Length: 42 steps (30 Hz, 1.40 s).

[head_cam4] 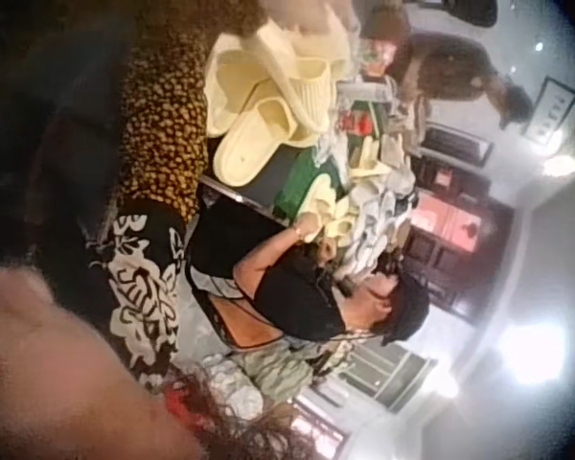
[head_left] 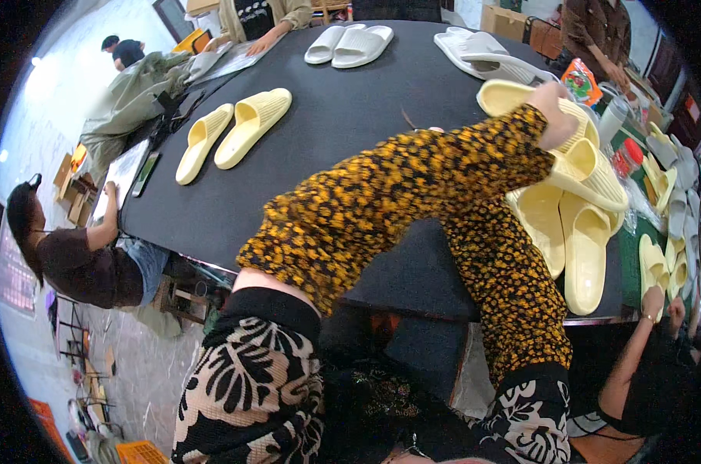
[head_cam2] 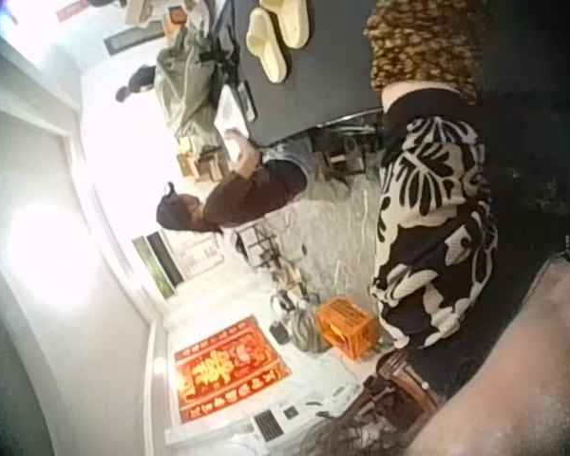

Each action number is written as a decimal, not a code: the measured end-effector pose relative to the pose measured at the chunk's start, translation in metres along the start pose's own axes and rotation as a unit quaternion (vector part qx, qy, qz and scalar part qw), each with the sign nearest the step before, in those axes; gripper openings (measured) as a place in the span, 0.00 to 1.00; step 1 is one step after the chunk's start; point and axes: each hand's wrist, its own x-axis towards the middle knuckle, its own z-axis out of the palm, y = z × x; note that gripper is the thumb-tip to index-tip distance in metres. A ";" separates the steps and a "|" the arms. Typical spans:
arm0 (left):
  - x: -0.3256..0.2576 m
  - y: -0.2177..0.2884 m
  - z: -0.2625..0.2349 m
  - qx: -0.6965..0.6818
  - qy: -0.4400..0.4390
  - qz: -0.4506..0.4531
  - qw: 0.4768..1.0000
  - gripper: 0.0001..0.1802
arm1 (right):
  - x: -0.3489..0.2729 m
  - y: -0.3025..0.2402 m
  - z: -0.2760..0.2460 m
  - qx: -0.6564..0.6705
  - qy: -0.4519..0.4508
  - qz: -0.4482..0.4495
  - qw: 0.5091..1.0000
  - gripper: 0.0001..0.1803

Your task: The person cuts the connecting threads between pairs of slides using scissors and organizes the separated slides on the table.

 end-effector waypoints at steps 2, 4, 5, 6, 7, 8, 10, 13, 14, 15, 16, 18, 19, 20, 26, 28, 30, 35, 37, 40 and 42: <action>-0.015 -0.009 -0.060 0.053 0.035 0.038 0.997 0.29 | -0.015 0.000 0.004 -0.011 -0.009 0.014 1.000 0.22; -0.035 -0.024 -0.114 0.108 0.069 0.016 0.992 0.27 | -0.023 0.005 0.001 -0.037 -0.016 0.053 0.998 0.22; -0.036 -0.021 -0.123 0.176 0.088 0.005 0.980 0.26 | -0.030 0.014 -0.009 -0.030 -0.006 0.074 0.997 0.23; -0.046 -0.037 -0.150 0.239 0.130 0.004 0.962 0.26 | -0.028 0.020 -0.002 -0.030 -0.008 0.071 0.997 0.23; -0.052 -0.062 -0.179 0.217 0.176 -0.030 0.960 0.22 | -0.029 0.025 0.007 -0.028 0.068 0.032 0.997 0.22; -0.061 -0.072 -0.207 0.270 0.186 -0.066 0.943 0.21 | -0.030 0.033 0.012 -0.028 0.141 -0.001 0.990 0.21; -0.088 -0.116 -0.280 0.394 0.256 -0.134 0.872 0.22 | -0.025 0.022 0.015 -0.024 0.136 -0.010 0.990 0.21; -0.129 -0.173 -0.364 0.488 0.275 -0.250 0.790 0.25 | -0.024 0.020 0.015 -0.025 0.137 -0.005 0.990 0.20; -0.156 -0.188 -0.408 0.524 0.297 -0.285 0.746 0.23 | -0.020 0.007 0.017 -0.011 0.141 -0.019 0.990 0.20; -0.160 -0.194 -0.413 0.500 0.289 -0.350 0.737 0.23 | -0.020 0.012 0.018 -0.015 0.141 -0.012 0.990 0.20; -0.160 -0.197 -0.407 0.471 0.287 -0.396 0.734 0.25 | -0.024 0.019 0.015 -0.025 0.140 -0.004 0.990 0.20; -0.164 -0.203 -0.408 0.434 0.268 -0.448 0.734 0.29 | -0.027 0.024 0.012 -0.036 0.140 0.003 0.990 0.19; -0.167 -0.205 -0.415 0.419 0.264 -0.466 0.733 0.30 | -0.027 0.022 0.012 -0.037 0.142 0.003 0.989 0.19; -0.168 -0.210 -0.419 0.417 0.263 -0.467 0.734 0.30 | -0.027 0.020 0.011 -0.040 0.140 0.003 0.989 0.19; -0.176 -0.246 -0.447 0.389 0.321 -0.395 0.768 0.27 | -0.024 0.007 0.014 -0.023 0.132 -0.002 0.991 0.20; -0.177 -0.253 -0.447 0.403 0.322 -0.392 0.762 0.27 | -0.026 0.011 0.011 -0.027 0.122 0.010 0.992 0.21; -0.183 -0.254 -0.451 0.439 0.328 -0.384 0.744 0.26 | -0.027 0.016 0.010 -0.032 0.126 0.009 0.991 0.21; -0.220 -0.241 -0.485 0.544 0.339 -0.362 0.677 0.26 | -0.023 0.009 0.011 -0.021 0.123 0.000 0.992 0.21; -0.228 -0.231 -0.489 0.582 0.344 -0.348 0.650 0.27 | -0.023 0.009 0.010 -0.027 0.135 -0.010 0.990 0.21; -0.226 -0.214 -0.459 0.606 0.406 -0.312 0.609 0.28 | -0.026 0.020 0.010 -0.032 0.141 -0.001 0.989 0.20; -0.224 -0.208 -0.458 0.577 0.431 -0.364 0.591 0.29 | -0.026 0.020 0.012 -0.031 0.146 -0.004 0.989 0.20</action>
